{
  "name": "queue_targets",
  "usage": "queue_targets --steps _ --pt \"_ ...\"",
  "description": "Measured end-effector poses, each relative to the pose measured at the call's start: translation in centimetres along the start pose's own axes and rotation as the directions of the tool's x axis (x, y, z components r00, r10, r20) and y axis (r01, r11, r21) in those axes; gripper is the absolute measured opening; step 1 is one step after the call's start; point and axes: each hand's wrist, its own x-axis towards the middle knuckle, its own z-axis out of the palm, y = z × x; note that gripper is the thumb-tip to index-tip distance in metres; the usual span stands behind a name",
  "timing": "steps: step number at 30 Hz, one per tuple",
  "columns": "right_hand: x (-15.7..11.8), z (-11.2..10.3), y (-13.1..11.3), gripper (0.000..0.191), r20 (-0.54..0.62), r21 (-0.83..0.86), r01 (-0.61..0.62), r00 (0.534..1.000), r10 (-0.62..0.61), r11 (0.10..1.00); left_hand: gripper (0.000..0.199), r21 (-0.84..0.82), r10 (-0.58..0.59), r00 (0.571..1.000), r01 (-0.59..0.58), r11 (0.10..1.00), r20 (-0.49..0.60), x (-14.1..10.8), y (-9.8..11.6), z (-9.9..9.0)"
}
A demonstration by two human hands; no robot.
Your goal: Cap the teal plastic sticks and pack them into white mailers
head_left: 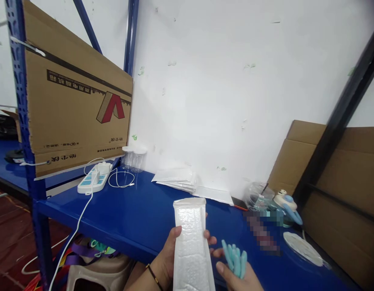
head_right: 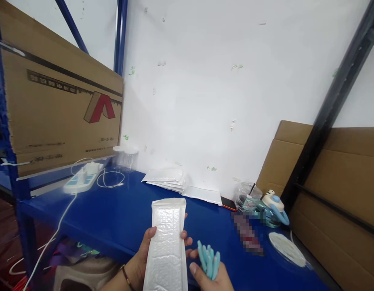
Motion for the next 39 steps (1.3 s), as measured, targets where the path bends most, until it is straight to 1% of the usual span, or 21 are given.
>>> queue_targets --steps 1,3,6,8,9,11,12,14,16,19,23,26,28,29,31,34,37,39 --pt "0.0 -0.4 -0.7 0.040 -0.006 -0.036 -0.019 1.000 0.018 0.999 0.077 -0.007 0.016 0.999 -0.016 1.000 -0.031 0.0 -0.1 -0.3" --pt "0.1 -1.2 -2.3 0.040 0.013 -0.082 -0.052 0.999 0.053 0.995 0.071 -0.020 -0.029 0.999 0.028 0.999 -0.022 -0.2 -0.3 -0.9" --pt "0.2 -1.1 -5.0 0.043 0.075 -0.131 -0.006 0.997 0.016 0.991 0.066 -0.032 -0.140 0.986 0.143 0.989 0.093 -0.7 -1.0 -1.4" --pt "0.4 -0.3 -7.1 0.043 0.112 -0.118 0.036 0.993 -0.022 0.992 0.065 -0.026 -0.170 0.973 0.176 0.984 0.154 -0.9 -1.9 -1.5" --pt "0.6 0.1 -8.3 0.038 0.135 -0.065 0.060 0.989 -0.051 0.996 0.066 -0.019 -0.184 0.967 0.190 0.982 0.177 -1.0 -2.4 -1.5" --pt "1.1 1.0 -10.5 0.027 0.186 0.130 0.148 0.968 -0.171 0.980 0.067 -0.002 -0.216 0.953 0.222 0.975 0.215 -1.1 -3.3 -1.6" --pt "1.4 1.4 -11.4 0.024 0.170 0.222 0.197 0.956 -0.237 0.955 0.067 0.007 -0.229 0.946 0.234 0.972 0.230 -1.0 -3.7 -1.6" --pt "2.0 2.2 -12.5 0.022 0.132 0.319 0.235 0.948 -0.289 0.918 0.068 0.031 -0.244 0.934 0.245 0.969 0.259 -0.6 -4.3 -1.7" --pt "2.4 3.0 -12.5 0.023 0.136 0.328 0.208 0.955 -0.264 0.922 0.069 0.064 -0.238 0.926 0.229 0.971 0.292 -0.2 -4.7 -1.6" --pt "2.5 4.0 -11.1 0.027 0.172 0.266 0.117 0.971 -0.167 0.957 0.070 0.079 -0.225 0.911 0.210 0.974 0.345 0.2 -5.0 -1.3" --pt "2.0 4.4 -9.2 0.030 0.196 0.122 0.023 0.980 -0.046 0.992 0.065 -0.028 -0.191 0.915 0.214 0.976 0.354 0.1 -5.1 -0.9" --pt "1.7 4.2 -8.6 0.030 0.249 -0.006 -0.063 0.967 0.063 0.998 0.063 -0.082 -0.164 0.924 0.204 0.976 0.346 -0.2 -5.2 -0.9" --pt "1.6 3.9 -8.3 0.032 0.302 -0.071 -0.121 0.943 0.137 0.990 0.062 -0.120 -0.150 0.927 0.202 0.972 0.344 -0.3 -5.2 -0.9" --pt "1.5 3.8 -8.2 0.033 0.339 -0.102 -0.130 0.928 0.157 0.986 0.062 -0.144 -0.150 0.927 0.210 0.967 0.345 -0.4 -5.2 -0.8" --pt "1.6 3.6 -8.0 0.034 0.410 -0.160 -0.102 0.898 0.160 0.982 0.061 -0.192 -0.154 0.926 0.230 0.954 0.345 -0.5 -5.1 -0.8" --pt "1.7 3.1 -7.9 0.031 0.487 -0.191 -0.021 0.866 0.113 0.981 0.062 -0.227 -0.169 0.921 0.259 0.939 0.350 -0.7 -5.0 -0.7" --pt "2.0 2.7 -7.8 0.035 0.502 -0.168 -0.016 0.859 0.100 0.986 0.064 -0.226 -0.175 0.919 0.266 0.937 0.355 -0.9 -4.9 -0.6" --pt "2.0 2.6 -7.8 0.036 0.494 -0.157 -0.010 0.865 0.088 0.988 0.064 -0.220 -0.183 0.916 0.273 0.936 0.357 -0.9 -4.9 -0.6"
